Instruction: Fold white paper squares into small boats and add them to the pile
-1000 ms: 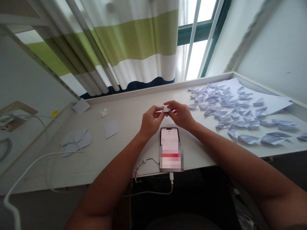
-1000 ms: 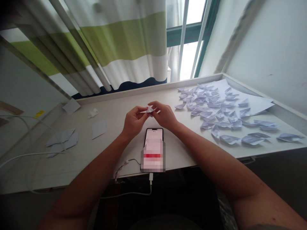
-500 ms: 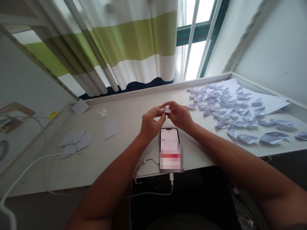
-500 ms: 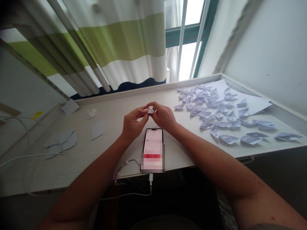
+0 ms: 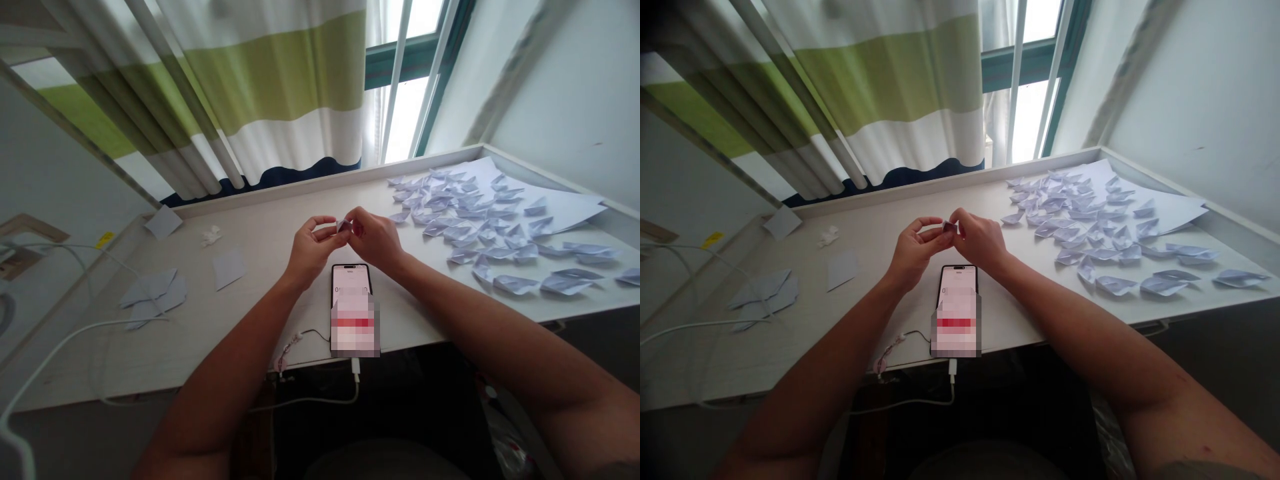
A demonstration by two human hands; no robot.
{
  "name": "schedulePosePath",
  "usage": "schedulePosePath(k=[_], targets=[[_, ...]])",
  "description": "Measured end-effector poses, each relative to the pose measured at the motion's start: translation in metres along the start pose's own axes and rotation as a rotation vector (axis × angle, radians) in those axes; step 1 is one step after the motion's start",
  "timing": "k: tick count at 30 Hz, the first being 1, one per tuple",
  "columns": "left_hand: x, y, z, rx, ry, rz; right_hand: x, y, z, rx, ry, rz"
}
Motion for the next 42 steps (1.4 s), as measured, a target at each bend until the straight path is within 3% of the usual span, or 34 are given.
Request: schedulePosePath(k=[4,8,13,21,28,35,42], targets=[[-0.001,0.002,0.000,-0.098,-0.012,-0.039,0.000,-0.001,0.000,-0.075,-0.003,0.001],[0.000,0.005,0.007,-0.144,0.054,-0.066,-0.001,-0.006,-0.003,-0.212,-0.040,0.047],[0.000,0.002,0.008,-0.009,0.063,0.031,0.000,-0.003,-0.002,-0.373,-0.023,0.034],[-0.001,-0.007,0.000,0.151,-0.036,0.139,0.001,-0.007,-0.002,-0.278,-0.023,0.086],[-0.001,-0.003,0.010,0.097,0.002,0.134,0.002,-0.016,0.001,-0.450,-0.043,0.183],[-0.004,0.008,0.027,-0.100,0.107,-0.026,-0.002,0.004,-0.014,-0.808,-0.118,-0.003],[0.001,0.017,0.010,-0.272,-0.017,-0.085,-0.004,0.008,-0.020,-0.847,-0.158,-0.064]])
Point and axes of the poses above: each hand's wrist, its own x-axis away from the middle knuckle, its own z-axis out of the back of the hand, y = z × x, the point moved 9 cm from there along -x, towards the middle knuckle, and after that the axes turned 10 degrees about -y, right-handed, at the moved point
